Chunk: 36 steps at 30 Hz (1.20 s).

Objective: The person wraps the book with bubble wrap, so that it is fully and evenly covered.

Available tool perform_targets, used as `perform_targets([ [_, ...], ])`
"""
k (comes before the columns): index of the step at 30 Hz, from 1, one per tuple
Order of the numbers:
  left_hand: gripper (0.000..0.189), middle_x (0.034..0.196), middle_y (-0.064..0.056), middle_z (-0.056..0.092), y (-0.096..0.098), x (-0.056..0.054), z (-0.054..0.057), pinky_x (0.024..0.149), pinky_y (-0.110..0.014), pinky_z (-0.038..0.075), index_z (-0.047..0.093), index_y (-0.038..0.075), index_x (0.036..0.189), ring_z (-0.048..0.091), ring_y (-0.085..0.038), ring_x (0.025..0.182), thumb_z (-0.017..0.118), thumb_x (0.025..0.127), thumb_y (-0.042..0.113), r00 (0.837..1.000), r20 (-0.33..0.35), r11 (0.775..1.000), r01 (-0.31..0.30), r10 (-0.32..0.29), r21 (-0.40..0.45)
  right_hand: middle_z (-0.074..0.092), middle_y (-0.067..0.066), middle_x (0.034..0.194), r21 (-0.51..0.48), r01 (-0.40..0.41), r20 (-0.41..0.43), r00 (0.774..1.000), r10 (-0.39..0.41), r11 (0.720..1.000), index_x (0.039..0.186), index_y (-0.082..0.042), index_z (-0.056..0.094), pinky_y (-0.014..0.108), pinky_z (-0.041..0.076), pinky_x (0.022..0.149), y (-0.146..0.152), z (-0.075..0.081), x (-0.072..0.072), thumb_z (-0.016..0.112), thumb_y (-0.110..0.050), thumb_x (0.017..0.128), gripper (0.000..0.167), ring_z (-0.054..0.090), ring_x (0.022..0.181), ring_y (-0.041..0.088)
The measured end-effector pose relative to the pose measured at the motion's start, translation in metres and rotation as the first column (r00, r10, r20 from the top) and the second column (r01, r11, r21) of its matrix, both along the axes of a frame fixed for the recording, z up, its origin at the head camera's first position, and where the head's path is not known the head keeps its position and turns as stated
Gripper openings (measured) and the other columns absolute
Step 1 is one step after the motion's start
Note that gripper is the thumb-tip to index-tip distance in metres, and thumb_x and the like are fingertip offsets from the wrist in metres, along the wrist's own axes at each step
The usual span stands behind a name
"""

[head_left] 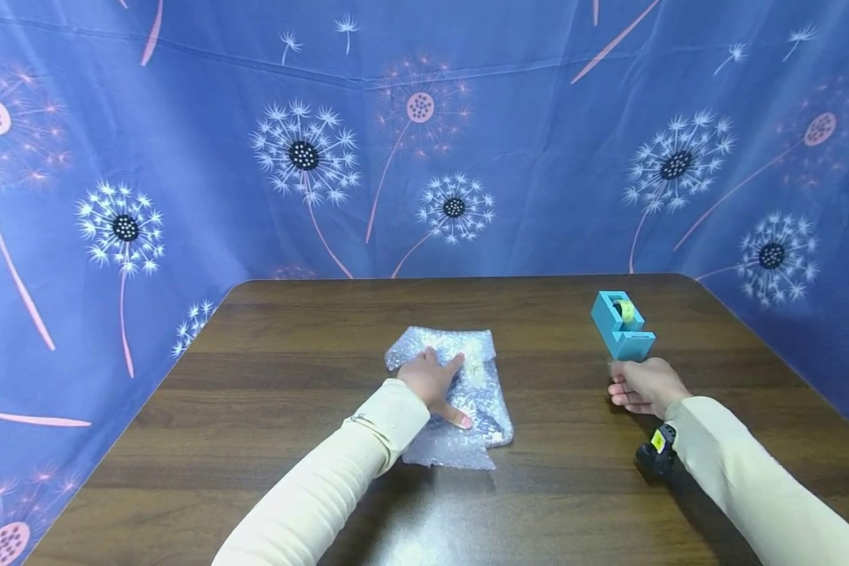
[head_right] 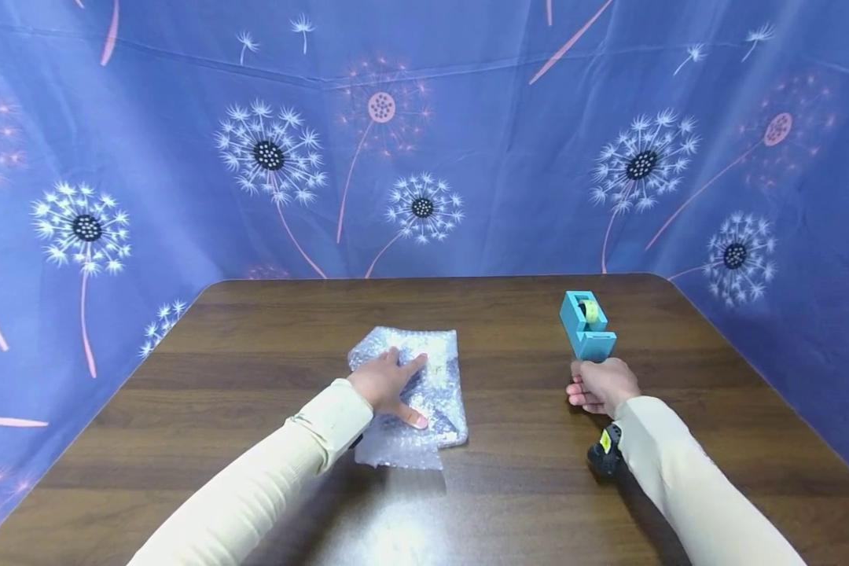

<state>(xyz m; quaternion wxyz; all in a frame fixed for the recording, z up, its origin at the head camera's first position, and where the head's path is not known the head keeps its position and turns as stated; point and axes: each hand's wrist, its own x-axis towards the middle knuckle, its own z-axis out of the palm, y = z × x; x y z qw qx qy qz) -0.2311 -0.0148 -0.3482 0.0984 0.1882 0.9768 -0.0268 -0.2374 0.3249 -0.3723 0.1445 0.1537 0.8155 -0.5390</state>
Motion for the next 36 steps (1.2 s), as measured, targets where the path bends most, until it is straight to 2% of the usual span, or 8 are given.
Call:
perform_targets([
  [3,0.108,0.14,-0.023,0.051,-0.001,0.002,0.002,0.091,-0.042,0.056,0.038,0.02,0.157,0.057,-0.033,0.123,0.085,0.07,0.064,0.999,-0.02,0.999,0.026,-0.025,0.022,0.059,-0.006,0.063,0.036,-0.003,-0.077,0.997,0.006,0.999,0.089,-0.002,0.054,0.026,0.053,0.059,-0.011,0.012,0.002,0.044,-0.017,0.099,0.021,0.061,0.056,0.007],
  [5,0.108,0.136,-0.022,0.053,-0.001,0.0,0.001,0.09,-0.043,0.056,0.039,0.018,0.155,0.058,-0.033,0.12,0.086,0.069,0.062,0.999,-0.029,0.999,0.034,-0.032,0.035,0.056,-0.007,0.062,0.059,-0.038,-0.104,0.994,0.044,0.998,0.086,-0.005,0.054,0.026,0.054,0.06,-0.021,0.023,0.001,0.043,-0.018,0.098,0.021,0.058,0.055,0.006],
  [11,0.109,0.137,-0.019,0.052,-0.003,-0.001,0.002,0.092,-0.042,0.055,0.038,0.018,0.154,0.058,-0.033,0.12,0.088,0.068,0.061,0.999,-0.029,0.999,0.025,-0.024,0.047,0.049,-0.007,0.06,0.111,-0.254,-0.073,0.962,0.263,0.961,0.081,-0.013,0.054,0.028,0.048,0.057,-0.065,0.055,-0.006,0.048,-0.029,0.103,0.028,0.051,0.052,0.006],
  [14,0.108,0.138,-0.02,0.051,-0.004,0.0,0.003,0.094,-0.042,0.054,0.041,0.018,0.155,0.056,-0.033,0.123,0.088,0.068,0.06,0.999,-0.032,0.998,0.026,-0.024,0.061,0.047,-0.007,0.059,0.125,-0.303,-0.07,0.947,0.313,0.945,0.079,-0.012,0.054,0.026,0.044,0.054,-0.089,0.063,-0.01,0.054,-0.033,0.103,0.032,0.049,0.05,0.006],
  [19,0.104,0.147,-0.022,0.043,-0.007,0.003,0.001,0.102,-0.042,0.049,0.042,0.023,0.157,0.048,-0.034,0.133,0.086,0.071,0.06,1.0,-0.012,0.995,0.015,-0.014,0.102,0.048,-0.004,0.059,0.107,-0.363,-0.073,0.925,0.372,0.926,0.072,-0.012,0.051,0.023,0.043,0.052,-0.122,0.064,-0.017,0.059,-0.022,0.099,0.03,0.049,0.051,0.006],
  [24,0.102,0.162,-0.022,0.027,-0.008,0.004,0.001,0.115,-0.044,0.038,0.038,0.024,0.159,0.034,-0.035,0.147,0.084,0.075,0.06,0.999,0.041,0.991,-0.001,-0.005,0.137,0.051,-0.002,0.063,0.09,-0.402,-0.061,0.911,0.408,0.911,0.074,-0.011,0.052,0.025,0.043,0.054,-0.147,0.063,-0.021,0.059,-0.019,0.099,0.027,0.051,0.054,0.009],
  [29,0.105,0.162,-0.019,0.032,-0.009,0.003,0.001,0.116,-0.043,0.037,0.034,0.023,0.159,0.035,-0.033,0.147,0.083,0.075,0.062,0.999,0.033,0.992,0.008,-0.013,0.129,0.05,0.0,0.063,0.074,-0.426,-0.057,0.901,0.431,0.902,0.075,-0.009,0.052,0.026,0.04,0.054,-0.165,0.062,-0.025,0.059,-0.02,0.1,0.028,0.05,0.055,0.011],
  [36,0.12,0.154,-0.02,0.043,-0.009,0.005,-0.002,0.114,-0.038,0.039,0.025,0.003,0.154,0.042,-0.033,0.142,0.088,0.07,0.061,1.0,0.005,0.983,-0.017,0.016,0.183,0.05,-0.002,0.062,0.017,-0.408,-0.073,0.91,0.408,0.913,0.077,-0.008,0.054,0.023,0.044,0.053,-0.183,0.058,-0.037,0.06,-0.019,0.099,0.025,0.05,0.053,0.008],
])
